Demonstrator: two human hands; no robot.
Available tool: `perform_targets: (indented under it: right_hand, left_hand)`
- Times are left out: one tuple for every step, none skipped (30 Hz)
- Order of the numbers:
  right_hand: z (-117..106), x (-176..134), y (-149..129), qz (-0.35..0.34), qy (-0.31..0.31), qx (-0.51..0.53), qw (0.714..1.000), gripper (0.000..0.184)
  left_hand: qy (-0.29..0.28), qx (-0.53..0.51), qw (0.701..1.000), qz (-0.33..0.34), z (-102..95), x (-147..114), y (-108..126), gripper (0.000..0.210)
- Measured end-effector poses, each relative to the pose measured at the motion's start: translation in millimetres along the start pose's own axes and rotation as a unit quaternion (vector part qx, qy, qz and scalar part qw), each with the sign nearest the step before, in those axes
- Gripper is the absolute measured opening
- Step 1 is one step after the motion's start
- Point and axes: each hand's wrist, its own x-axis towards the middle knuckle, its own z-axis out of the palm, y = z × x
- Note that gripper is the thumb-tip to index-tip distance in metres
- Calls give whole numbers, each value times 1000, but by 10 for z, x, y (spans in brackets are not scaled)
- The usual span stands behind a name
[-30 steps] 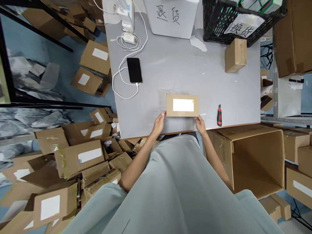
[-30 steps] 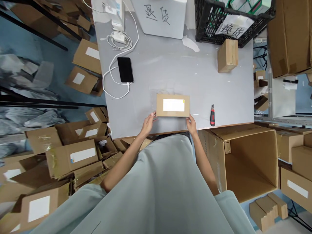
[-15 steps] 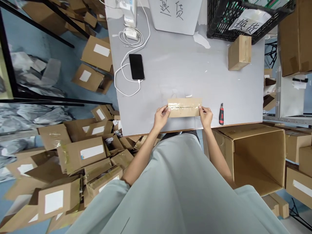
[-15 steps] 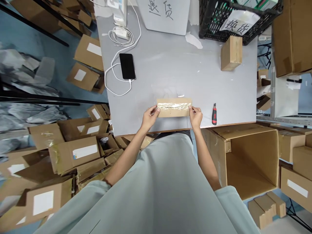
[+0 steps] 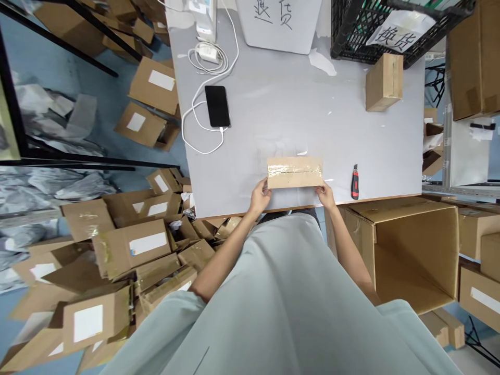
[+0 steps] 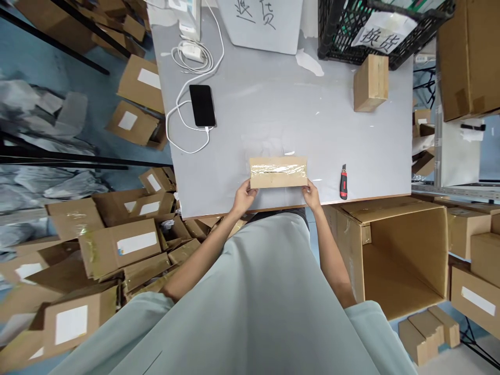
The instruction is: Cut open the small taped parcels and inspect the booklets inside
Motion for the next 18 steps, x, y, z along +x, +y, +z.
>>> perform_targets:
  right_hand:
    - [37, -27, 3, -1, 5, -4, 1000, 52]
    - [58, -51, -8, 0, 13, -7, 1000, 52]
    - [61, -73, -33, 0, 22, -10, 1000, 53]
    - [45, -93, -72, -4, 30, -12, 999, 55]
    - [14, -110, -124, -11, 39, -14, 999, 56]
    - [-31, -124, -185, -22, 49, -20, 998, 58]
    - [-83, -134, -254, -34, 58, -30, 997, 59]
    - [-137, -140, -324, -45, 67, -44, 996, 59]
    - [-189, -141, -392, -55, 74, -60, 994, 60]
    - [-233, -137, -451, -61, 76, -77, 992, 61]
    - [-266, -128, -498, -66, 76, -92, 991, 62]
    - [-287, -113, -528, -69, 72, -106, 989, 63]
    - [-297, -94, -541, -69, 67, -117, 989, 65]
    - [-296, -71, -536, -66, 65, -125, 988, 67]
    - [-289, -47, -515, -62, 66, -131, 987, 69]
    - [-279, -22, -481, -58, 68, -134, 987, 71]
    - [-268, 2, -438, -57, 69, -133, 987, 72]
    - [-258, 23, -391, -53, 69, -122, 989, 73]
  left_hand:
    - [-2, 2, 1000, 1, 27, -24, 15, 57]
    - [0, 4, 1000, 5, 43, -45, 42, 56]
    - [3, 6, 1000, 10, 47, -62, 80, 53]
    - [6, 8, 1000, 18, 39, -76, 127, 51]
    - [9, 9, 1000, 28, 21, -85, 181, 49]
    - [11, 9, 999, 38, -4, -90, 239, 48]
    - [13, 10, 999, 48, -32, -88, 296, 48]
    - [14, 12, 998, 57, -60, -81, 351, 48]
    - [15, 16, 998, 62, -82, -68, 398, 48]
    - [13, 21, 998, 65, -98, -49, 437, 48]
    - [10, 28, 998, 64, -106, -26, 465, 49]
    - [5, 35, 998, 58, -105, 0, 481, 49]
    - [1, 41, 998, 50, -96, 26, 486, 50]
    - [-1, 45, 998, 41, -82, 51, 482, 51]
    - [0, 45, 998, 33, -64, 72, 470, 52]
    - [3, 43, 999, 27, -45, 88, 454, 52]
    - [8, 40, 999, 24, -27, 100, 436, 52]
    - [14, 36, 999, 25, -11, 106, 418, 51]
